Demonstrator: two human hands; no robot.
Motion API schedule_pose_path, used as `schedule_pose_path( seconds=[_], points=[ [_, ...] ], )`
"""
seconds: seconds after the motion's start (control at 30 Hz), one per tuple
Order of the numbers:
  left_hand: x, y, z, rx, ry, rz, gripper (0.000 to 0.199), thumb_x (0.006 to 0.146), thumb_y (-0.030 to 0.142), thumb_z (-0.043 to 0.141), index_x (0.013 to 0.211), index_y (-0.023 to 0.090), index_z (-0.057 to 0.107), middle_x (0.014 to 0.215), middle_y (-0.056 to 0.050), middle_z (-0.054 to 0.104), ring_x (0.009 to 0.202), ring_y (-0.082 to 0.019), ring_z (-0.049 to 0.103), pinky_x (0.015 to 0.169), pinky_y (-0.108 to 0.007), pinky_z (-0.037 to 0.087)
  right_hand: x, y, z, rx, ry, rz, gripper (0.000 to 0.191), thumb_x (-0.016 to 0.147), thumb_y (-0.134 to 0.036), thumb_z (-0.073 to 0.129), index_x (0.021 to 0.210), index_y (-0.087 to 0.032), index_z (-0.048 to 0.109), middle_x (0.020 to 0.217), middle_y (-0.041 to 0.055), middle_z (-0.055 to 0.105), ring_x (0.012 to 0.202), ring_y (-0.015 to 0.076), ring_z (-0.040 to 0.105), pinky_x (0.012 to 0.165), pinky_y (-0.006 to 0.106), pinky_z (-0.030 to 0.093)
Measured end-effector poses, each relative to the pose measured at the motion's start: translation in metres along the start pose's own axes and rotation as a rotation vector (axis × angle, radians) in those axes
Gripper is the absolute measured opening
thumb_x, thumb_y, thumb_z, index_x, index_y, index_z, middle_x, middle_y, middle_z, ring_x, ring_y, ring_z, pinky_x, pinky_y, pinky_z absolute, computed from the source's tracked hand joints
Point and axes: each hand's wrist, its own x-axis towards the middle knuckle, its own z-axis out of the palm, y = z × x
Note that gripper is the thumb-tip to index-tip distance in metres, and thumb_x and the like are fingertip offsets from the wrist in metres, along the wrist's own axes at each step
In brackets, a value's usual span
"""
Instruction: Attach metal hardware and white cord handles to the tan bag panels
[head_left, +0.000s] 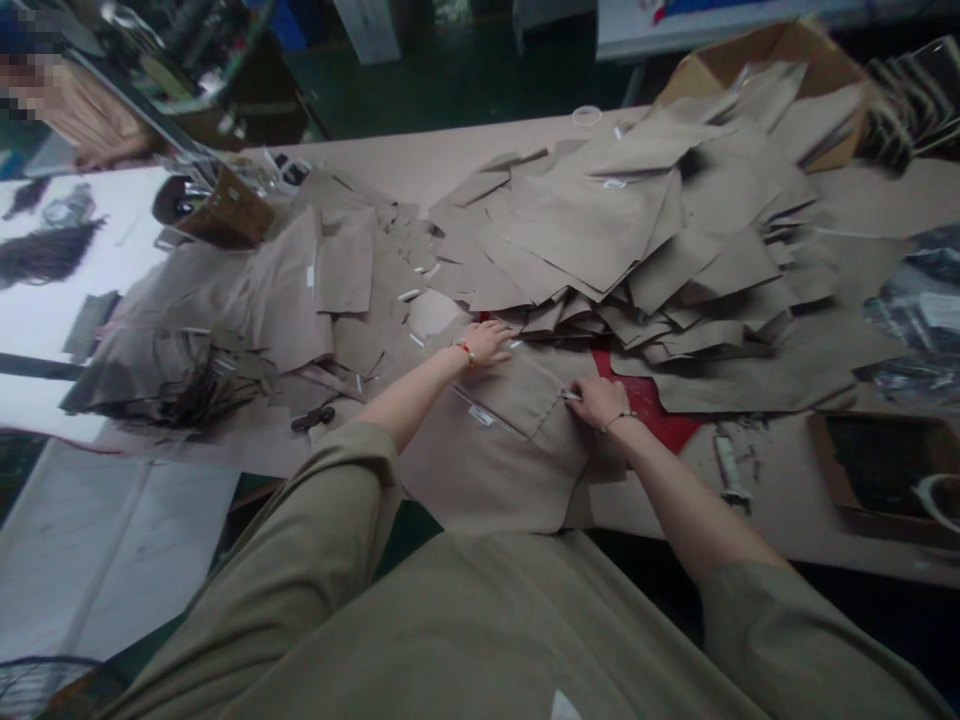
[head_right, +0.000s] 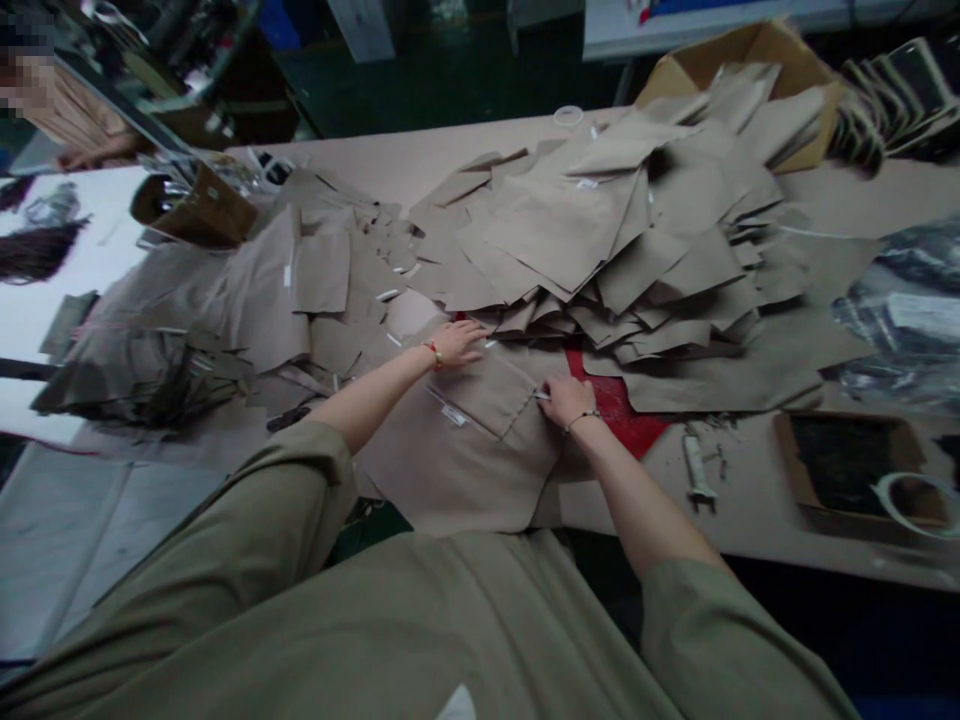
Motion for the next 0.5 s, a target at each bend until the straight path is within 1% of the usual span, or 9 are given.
schedule_pose_path(
  seconds=[0.07, 0.13, 0.17, 0.23, 0.3, 0.37, 0.43, 0.47, 0.5],
  points=[
    [0.014, 0.031, -0.004, 0.035, -0.029, 0.175, 0.068, 0.094, 0.055, 0.057, 0.154, 0.025, 0.045, 0.162, -0.011, 0.038, 0.150, -0.031, 0.030, 0.119, -0.052, 0.028, -0.007, -0.009, -0.010, -0.023, 0.060, -0.077, 0.027, 0.098, -0.036, 0.052, 0.108, -0.017, 0.068, 0.116, 0.0143, 0.064, 0.110, 0.0288, 0.057, 0.086, 0.036, 0.040],
    [0.013, 0.061, -0.014, 0.054, -0.078, 0.394, 0.073, 0.085, 0.058, 0.069, 0.148, 0.025, 0.053, 0.162, -0.011, 0.038, 0.150, -0.033, 0.030, 0.120, -0.052, 0.024, -0.024, -0.020, -0.024, 0.029, 0.133, -0.174, 0.023, 0.098, -0.028, 0.049, 0.107, -0.015, 0.067, 0.112, 0.0139, 0.065, 0.103, 0.0250, 0.059, 0.079, 0.031, 0.038],
    [0.005, 0.074, -0.022, 0.052, -0.115, 0.503, 0.071, 0.079, 0.056, 0.076, 0.141, 0.025, 0.060, 0.158, -0.010, 0.044, 0.147, -0.033, 0.036, 0.120, -0.050, 0.025, -0.035, -0.027, -0.033, 0.083, 0.153, -0.225, 0.021, 0.098, -0.026, 0.050, 0.106, -0.016, 0.066, 0.108, 0.0126, 0.067, 0.098, 0.0227, 0.059, 0.074, 0.030, 0.036],
    [-0.026, 0.089, -0.045, 0.029, -0.232, 0.643, 0.054, 0.070, 0.052, 0.084, 0.117, 0.026, 0.073, 0.136, -0.008, 0.065, 0.126, -0.030, 0.057, 0.113, -0.043, 0.036, -0.063, -0.041, -0.052, 0.227, 0.158, -0.359, 0.015, 0.096, -0.024, 0.052, 0.100, -0.017, 0.066, 0.097, 0.0088, 0.068, 0.087, 0.0190, 0.059, 0.067, 0.028, 0.031],
    [-0.076, 0.090, -0.076, -0.032, -0.382, 0.600, 0.041, 0.070, 0.055, 0.082, 0.097, 0.025, 0.075, 0.101, -0.005, 0.076, 0.093, -0.025, 0.069, 0.090, -0.034, 0.048, -0.090, -0.055, -0.074, 0.404, 0.149, -0.543, 0.010, 0.093, -0.022, 0.055, 0.092, -0.018, 0.064, 0.087, 0.0053, 0.068, 0.079, 0.0159, 0.058, 0.064, 0.027, 0.028],
    [-0.134, 0.082, -0.110, -0.177, -0.533, 0.456, 0.043, 0.080, 0.064, 0.070, 0.093, 0.023, 0.072, 0.081, -0.004, 0.073, 0.073, -0.021, 0.067, 0.068, -0.028, 0.047, -0.112, -0.069, -0.095, 0.601, 0.113, -0.735, 0.005, 0.089, -0.018, 0.058, 0.087, -0.017, 0.062, 0.081, 0.0027, 0.066, 0.073, 0.0127, 0.056, 0.063, 0.024, 0.028],
    [-0.190, 0.069, -0.141, -0.375, -0.652, 0.323, 0.044, 0.097, 0.060, 0.048, 0.100, 0.021, 0.070, 0.083, -0.004, 0.073, 0.072, -0.018, 0.066, 0.064, -0.024, 0.044, -0.125, -0.082, -0.114, 0.801, 0.018, -0.891, 0.003, 0.088, -0.020, 0.060, 0.087, -0.017, 0.060, 0.079, 0.0010, 0.065, 0.068, 0.0099, 0.053, 0.062, 0.022, 0.029],
    [-0.214, 0.062, -0.154, -0.438, -0.686, 0.267, 0.043, 0.101, 0.053, 0.041, 0.105, 0.021, 0.070, 0.089, -0.004, 0.074, 0.076, -0.017, 0.067, 0.067, -0.023, 0.045, -0.127, -0.088, -0.122, 0.901, -0.039, -0.948, 0.007, 0.087, -0.022, 0.062, 0.087, -0.016, 0.058, 0.079, 0.0006, 0.064, 0.067, 0.0091, 0.051, 0.062, 0.022, 0.030],
    [-0.234, 0.055, -0.165, -0.443, -0.686, 0.208, 0.040, 0.102, 0.049, 0.042, 0.110, 0.022, 0.070, 0.095, -0.004, 0.074, 0.081, -0.016, 0.068, 0.071, -0.021, 0.046, -0.126, -0.093, -0.130, 1.001, -0.093, -0.976, 0.011, 0.088, -0.025, 0.062, 0.085, -0.016, 0.056, 0.078, 0.0006, 0.062, 0.067, 0.0087, 0.050, 0.062, 0.021, 0.031]
  ],
)
